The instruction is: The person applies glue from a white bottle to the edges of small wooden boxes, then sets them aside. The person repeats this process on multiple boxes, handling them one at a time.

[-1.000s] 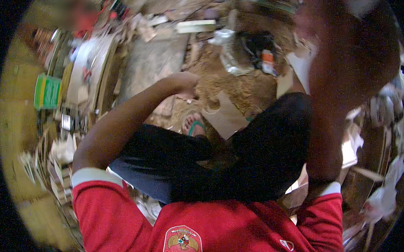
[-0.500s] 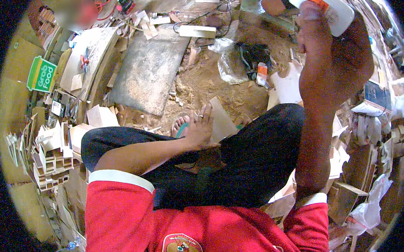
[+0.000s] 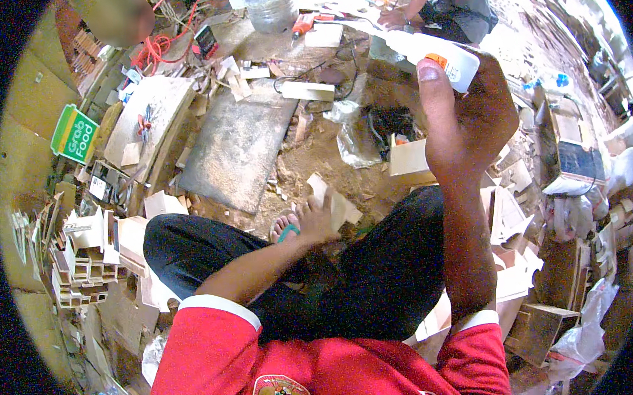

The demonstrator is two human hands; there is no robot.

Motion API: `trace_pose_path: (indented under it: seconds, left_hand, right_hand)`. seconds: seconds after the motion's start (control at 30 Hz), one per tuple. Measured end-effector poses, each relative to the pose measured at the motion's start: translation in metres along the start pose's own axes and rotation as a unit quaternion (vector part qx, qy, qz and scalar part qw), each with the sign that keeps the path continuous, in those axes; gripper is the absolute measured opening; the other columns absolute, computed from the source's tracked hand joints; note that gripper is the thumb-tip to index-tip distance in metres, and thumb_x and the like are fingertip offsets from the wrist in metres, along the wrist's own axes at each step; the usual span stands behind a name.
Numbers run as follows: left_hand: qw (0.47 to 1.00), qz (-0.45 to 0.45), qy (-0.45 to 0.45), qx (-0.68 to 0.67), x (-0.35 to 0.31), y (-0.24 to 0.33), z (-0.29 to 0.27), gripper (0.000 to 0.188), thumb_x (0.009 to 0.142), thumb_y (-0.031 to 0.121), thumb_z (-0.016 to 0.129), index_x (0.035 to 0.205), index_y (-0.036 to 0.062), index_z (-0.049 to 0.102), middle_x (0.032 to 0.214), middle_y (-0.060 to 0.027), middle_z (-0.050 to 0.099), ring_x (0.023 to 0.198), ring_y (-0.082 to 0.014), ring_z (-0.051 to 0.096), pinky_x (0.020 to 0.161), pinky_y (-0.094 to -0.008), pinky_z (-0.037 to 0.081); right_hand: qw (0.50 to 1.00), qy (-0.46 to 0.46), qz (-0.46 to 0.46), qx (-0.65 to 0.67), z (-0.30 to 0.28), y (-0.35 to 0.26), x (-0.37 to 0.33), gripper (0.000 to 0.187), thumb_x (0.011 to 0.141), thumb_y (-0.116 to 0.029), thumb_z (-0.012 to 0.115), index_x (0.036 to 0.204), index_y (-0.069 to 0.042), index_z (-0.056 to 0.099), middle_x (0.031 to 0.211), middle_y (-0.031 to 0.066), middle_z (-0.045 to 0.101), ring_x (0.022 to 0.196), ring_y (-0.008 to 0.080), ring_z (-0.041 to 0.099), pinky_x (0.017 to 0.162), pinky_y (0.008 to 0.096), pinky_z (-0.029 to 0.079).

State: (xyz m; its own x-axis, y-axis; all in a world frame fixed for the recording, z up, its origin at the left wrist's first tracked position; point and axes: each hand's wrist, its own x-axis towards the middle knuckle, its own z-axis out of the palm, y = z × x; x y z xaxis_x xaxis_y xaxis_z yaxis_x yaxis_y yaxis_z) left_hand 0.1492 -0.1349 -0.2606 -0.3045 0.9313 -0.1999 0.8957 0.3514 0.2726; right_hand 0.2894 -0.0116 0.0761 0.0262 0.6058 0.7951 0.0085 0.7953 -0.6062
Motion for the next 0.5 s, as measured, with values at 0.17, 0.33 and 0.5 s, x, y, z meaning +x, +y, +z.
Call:
trace_pose_path:
  seconds: [0.17,0.33,0.5]
  left_hand:
    - [0.985,0.101,-0.139,-0.028,0.052,-0.017,-0.152,0.146,0.047,0.046,0.089,0.147,0.0113,-0.012,0.141,-0.0325,0.029,0.125,-0.0504,0.038,0.103,-0.0618,0.027]
    - [0.929,0.312,-0.075,-0.187,0.017,-0.048,-0.338,0.127,0.053,0.018,0.086,0.147,0.0027,0.002,0.144,-0.0181,0.032,0.132,-0.0288,0.033,0.112,-0.0342,0.023]
    - [0.865,0.087,-0.126,-0.478,-0.032,-0.092,-0.379,0.122,0.033,0.011,0.09,0.141,-0.0005,0.034,0.131,-0.01,0.053,0.124,-0.0248,0.045,0.106,-0.0378,0.03]
  right_hand:
    - [0.999,0.019,-0.001,0.039,-0.01,-0.002,0.002,0.022,0.081,-0.012,0.069,0.097,0.001,0.063,0.085,0.0054,0.065,0.073,0.0087,0.058,0.066,0.0225,0.047]
    - [0.998,0.046,0.031,0.041,-0.022,-0.008,0.002,0.027,0.082,-0.019,0.068,0.1,0.001,0.061,0.082,0.0048,0.063,0.065,0.0074,0.055,0.057,0.0203,0.045]
    - [0.998,0.005,0.066,0.006,-0.018,-0.019,-0.002,0.04,0.076,-0.034,0.071,0.094,0.0,0.06,0.079,0.003,0.06,0.068,0.0088,0.053,0.06,0.0228,0.043]
